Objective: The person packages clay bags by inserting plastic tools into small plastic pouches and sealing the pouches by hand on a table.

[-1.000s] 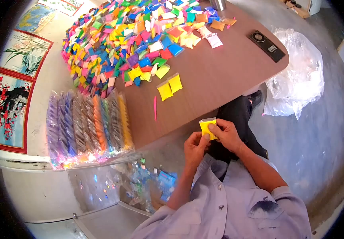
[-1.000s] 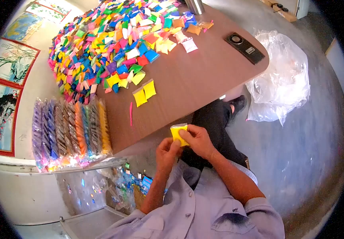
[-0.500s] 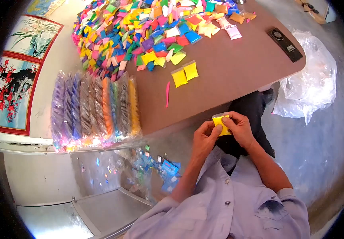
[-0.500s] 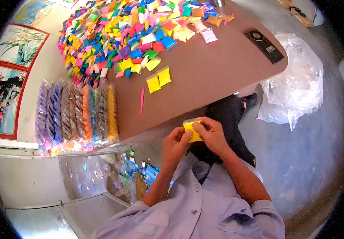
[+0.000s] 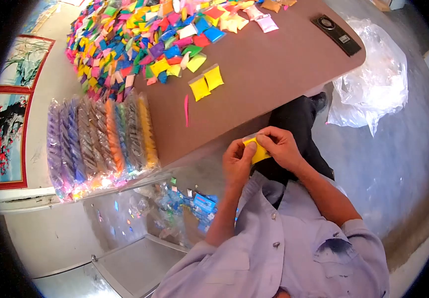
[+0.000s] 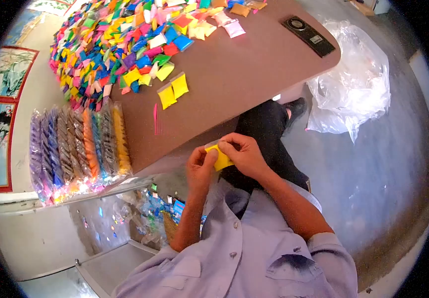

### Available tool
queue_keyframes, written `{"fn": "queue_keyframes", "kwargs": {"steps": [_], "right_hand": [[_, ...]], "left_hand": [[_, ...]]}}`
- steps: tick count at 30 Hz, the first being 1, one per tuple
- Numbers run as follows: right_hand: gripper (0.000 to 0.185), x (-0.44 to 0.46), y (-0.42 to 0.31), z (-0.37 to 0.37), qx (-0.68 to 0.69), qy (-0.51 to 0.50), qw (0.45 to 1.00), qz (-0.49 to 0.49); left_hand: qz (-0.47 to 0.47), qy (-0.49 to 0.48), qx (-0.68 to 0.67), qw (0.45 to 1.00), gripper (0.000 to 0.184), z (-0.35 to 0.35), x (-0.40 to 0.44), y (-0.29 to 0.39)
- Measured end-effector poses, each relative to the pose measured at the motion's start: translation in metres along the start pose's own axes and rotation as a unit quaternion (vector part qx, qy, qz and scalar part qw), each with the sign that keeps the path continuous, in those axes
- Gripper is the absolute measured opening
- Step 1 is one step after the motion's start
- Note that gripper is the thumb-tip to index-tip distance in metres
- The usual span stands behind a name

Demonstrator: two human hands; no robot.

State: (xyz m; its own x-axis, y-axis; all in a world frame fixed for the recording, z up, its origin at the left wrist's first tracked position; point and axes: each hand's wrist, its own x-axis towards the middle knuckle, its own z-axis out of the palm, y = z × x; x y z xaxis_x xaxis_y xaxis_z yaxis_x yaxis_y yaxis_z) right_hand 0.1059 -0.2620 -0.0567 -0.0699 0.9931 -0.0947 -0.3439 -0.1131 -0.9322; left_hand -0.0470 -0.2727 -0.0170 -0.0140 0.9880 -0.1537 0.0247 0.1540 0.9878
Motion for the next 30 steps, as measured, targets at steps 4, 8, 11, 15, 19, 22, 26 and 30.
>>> {"fn": "queue_keyframes", "kwargs": {"steps": [4,8,11,15,19,22,26,30], "right_hand": [[0.017,-0.001,0.003,0.002,-0.040,-0.004,0.999,-0.036],[0.017,-0.003,-0.001,0.001,-0.025,-0.010,1.000,-0.009],[0.016,-0.002,-0.004,0.000,-0.046,-0.006,0.999,-0.024],[0.017,-0.002,0.000,0.001,-0.052,0.013,0.998,-0.036],[0.018,0.000,0.001,0.000,-0.046,0.007,0.998,-0.032],[0.022,0.000,-0.009,0.005,-0.027,0.002,0.999,-0.028],[0.022,0.000,0.001,0.000,-0.026,-0.036,0.999,0.027],[0.022,-0.002,0.001,0.003,-0.034,0.000,0.999,-0.005]], "left_hand": [[0.000,0.020,0.009,1.000,0.017,-0.008,0.000,-0.004],[0.009,0.019,0.001,1.000,0.017,-0.006,-0.002,-0.003],[0.022,0.015,0.030,0.999,0.018,-0.006,-0.002,0.000],[-0.022,0.001,0.019,1.000,0.020,-0.006,-0.003,0.002],[-0.041,-0.010,0.023,0.999,0.021,-0.007,-0.006,0.002],[-0.014,0.007,0.045,0.999,0.021,-0.008,-0.005,0.000],[0.015,0.001,0.040,0.999,0.021,-0.010,-0.004,-0.001],[-0.029,-0.008,0.052,0.998,0.025,-0.006,-0.004,0.002]]}}
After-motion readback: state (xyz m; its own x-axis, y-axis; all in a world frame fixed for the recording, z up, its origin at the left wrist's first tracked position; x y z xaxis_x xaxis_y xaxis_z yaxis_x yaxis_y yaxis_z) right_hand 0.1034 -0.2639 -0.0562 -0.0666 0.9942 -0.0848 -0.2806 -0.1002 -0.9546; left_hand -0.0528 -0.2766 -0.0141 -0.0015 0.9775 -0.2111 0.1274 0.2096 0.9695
